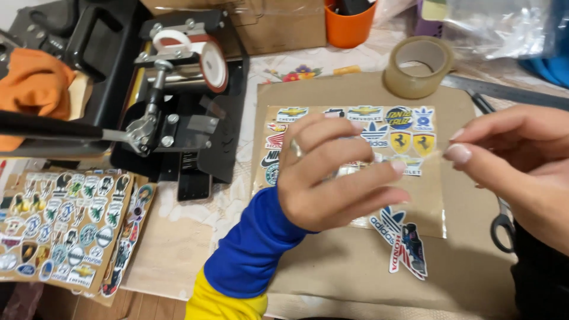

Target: Cutting and peeling individual stickers from a sheet to prepare them for application.

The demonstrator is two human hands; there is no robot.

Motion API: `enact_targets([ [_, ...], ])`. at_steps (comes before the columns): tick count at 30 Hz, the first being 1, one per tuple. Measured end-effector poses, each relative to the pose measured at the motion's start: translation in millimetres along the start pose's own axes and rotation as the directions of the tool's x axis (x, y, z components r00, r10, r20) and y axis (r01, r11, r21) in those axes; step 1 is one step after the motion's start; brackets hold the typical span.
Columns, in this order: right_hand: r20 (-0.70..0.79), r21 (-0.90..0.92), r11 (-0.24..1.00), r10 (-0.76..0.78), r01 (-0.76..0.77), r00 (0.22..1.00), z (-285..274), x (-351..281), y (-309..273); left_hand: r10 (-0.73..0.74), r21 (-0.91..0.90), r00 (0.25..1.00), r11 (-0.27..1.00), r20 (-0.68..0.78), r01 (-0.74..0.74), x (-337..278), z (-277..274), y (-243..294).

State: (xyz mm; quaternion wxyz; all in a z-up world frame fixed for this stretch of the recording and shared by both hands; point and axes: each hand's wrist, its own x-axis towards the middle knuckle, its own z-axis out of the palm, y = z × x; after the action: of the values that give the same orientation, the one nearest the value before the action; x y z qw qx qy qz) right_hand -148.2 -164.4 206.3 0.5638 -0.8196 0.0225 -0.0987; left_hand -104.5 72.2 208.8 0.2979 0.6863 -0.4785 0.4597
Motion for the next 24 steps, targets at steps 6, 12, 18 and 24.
enact_targets([
  [6,0.035,-0.172,0.974,-0.142,0.146,0.989,10,-7,2,-0.631,-0.179,0.770,0.750,0.097,0.637,-2,8,15],
  [12,0.176,-0.166,0.938,-0.274,0.303,0.946,47,-5,-15,-0.631,-0.170,0.775,0.769,-0.039,0.617,-76,-32,20],
  [18,0.409,0.229,0.863,-0.504,0.450,0.761,169,17,-1,-0.741,-0.060,0.533,0.605,-0.408,0.794,-205,-118,-13],
  [24,0.378,0.304,0.838,-0.542,0.452,0.751,279,31,-4,-0.797,-0.062,0.526,0.565,-0.297,0.822,-225,-131,-48],
])
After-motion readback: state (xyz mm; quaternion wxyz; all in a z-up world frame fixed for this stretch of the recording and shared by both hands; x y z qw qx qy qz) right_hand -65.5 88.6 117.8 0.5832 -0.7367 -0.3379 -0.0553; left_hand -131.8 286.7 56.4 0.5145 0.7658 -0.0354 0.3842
